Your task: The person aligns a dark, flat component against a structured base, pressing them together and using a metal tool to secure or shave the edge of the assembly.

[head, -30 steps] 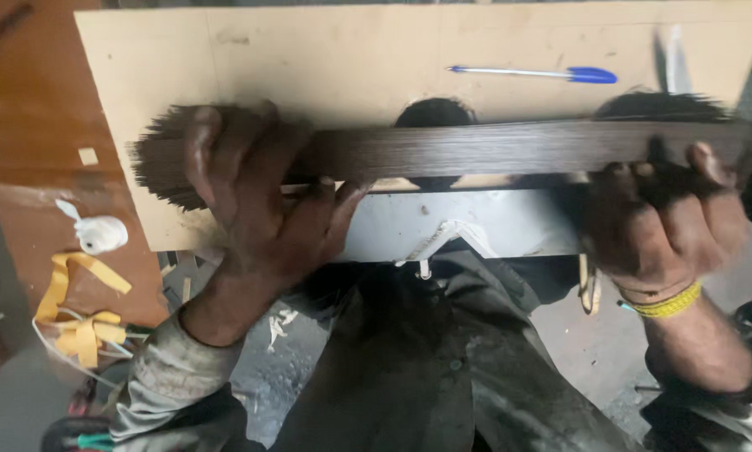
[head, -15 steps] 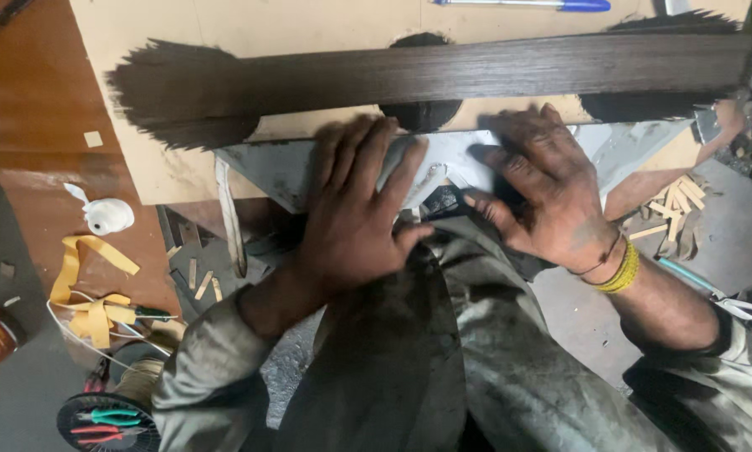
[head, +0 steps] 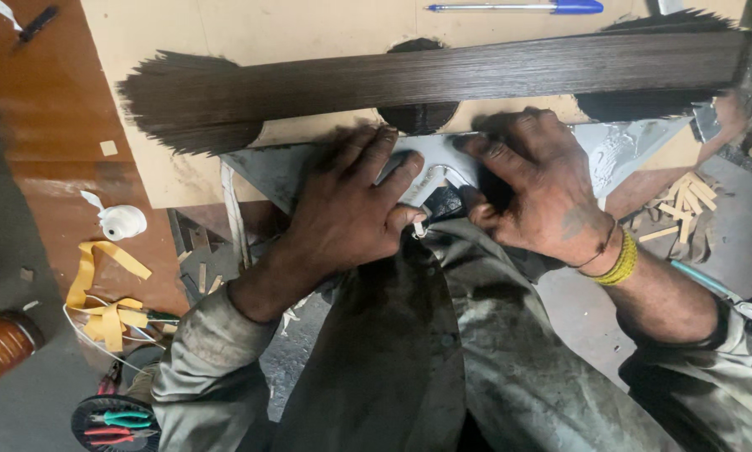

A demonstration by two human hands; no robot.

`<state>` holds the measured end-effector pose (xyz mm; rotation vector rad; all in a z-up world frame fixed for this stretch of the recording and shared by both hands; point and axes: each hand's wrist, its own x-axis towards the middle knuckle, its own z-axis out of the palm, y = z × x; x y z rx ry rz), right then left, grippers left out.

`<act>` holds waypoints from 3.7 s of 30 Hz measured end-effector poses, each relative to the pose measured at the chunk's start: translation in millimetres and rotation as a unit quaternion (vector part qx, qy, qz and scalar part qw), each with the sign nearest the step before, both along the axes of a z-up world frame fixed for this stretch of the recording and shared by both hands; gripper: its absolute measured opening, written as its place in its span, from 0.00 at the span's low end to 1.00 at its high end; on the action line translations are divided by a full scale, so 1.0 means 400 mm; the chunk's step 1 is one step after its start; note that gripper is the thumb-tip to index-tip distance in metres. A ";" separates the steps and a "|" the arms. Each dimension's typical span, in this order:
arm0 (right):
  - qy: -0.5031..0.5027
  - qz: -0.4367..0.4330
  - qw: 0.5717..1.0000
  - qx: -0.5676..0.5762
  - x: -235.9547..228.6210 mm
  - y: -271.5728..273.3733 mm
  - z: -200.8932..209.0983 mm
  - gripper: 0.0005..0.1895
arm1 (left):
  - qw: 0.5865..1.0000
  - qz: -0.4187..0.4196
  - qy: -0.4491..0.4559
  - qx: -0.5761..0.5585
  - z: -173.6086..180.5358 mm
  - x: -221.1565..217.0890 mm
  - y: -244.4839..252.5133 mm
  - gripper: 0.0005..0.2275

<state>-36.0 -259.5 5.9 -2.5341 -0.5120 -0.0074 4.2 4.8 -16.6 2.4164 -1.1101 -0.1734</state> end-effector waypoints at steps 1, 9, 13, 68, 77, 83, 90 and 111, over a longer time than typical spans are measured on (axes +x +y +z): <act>0.001 0.000 1.000 -0.004 0.000 0.004 0.001 0.31 | 1.000 0.001 0.004 -0.002 0.000 0.000 0.002 0.24; -0.050 -0.006 0.998 -0.030 -0.012 0.023 -0.026 0.27 | 0.999 0.007 0.024 -0.035 0.024 0.003 0.005 0.27; -0.167 0.008 0.985 -0.053 -0.044 0.008 -0.039 0.28 | 0.995 -0.010 -0.062 -0.079 0.046 -0.002 0.036 0.34; -0.061 0.100 0.985 -0.129 0.075 0.463 0.022 0.06 | 0.840 0.313 -0.113 -0.428 -0.148 0.091 0.362 0.43; -0.103 0.128 0.981 -0.101 0.085 0.393 -0.010 0.18 | 0.884 0.285 -0.214 -0.304 -0.076 0.125 0.397 0.35; -0.121 0.128 0.967 -0.182 0.124 0.297 0.032 0.23 | 0.819 0.306 -0.098 -0.476 -0.112 0.125 0.365 0.32; -0.215 0.162 0.903 -0.335 0.225 0.446 0.133 0.19 | 0.820 0.281 -0.027 -0.498 -0.117 0.122 0.398 0.28; -0.098 0.171 0.957 -0.215 0.240 0.450 0.095 0.22 | 0.817 0.292 -0.050 -0.494 -0.130 0.116 0.387 0.30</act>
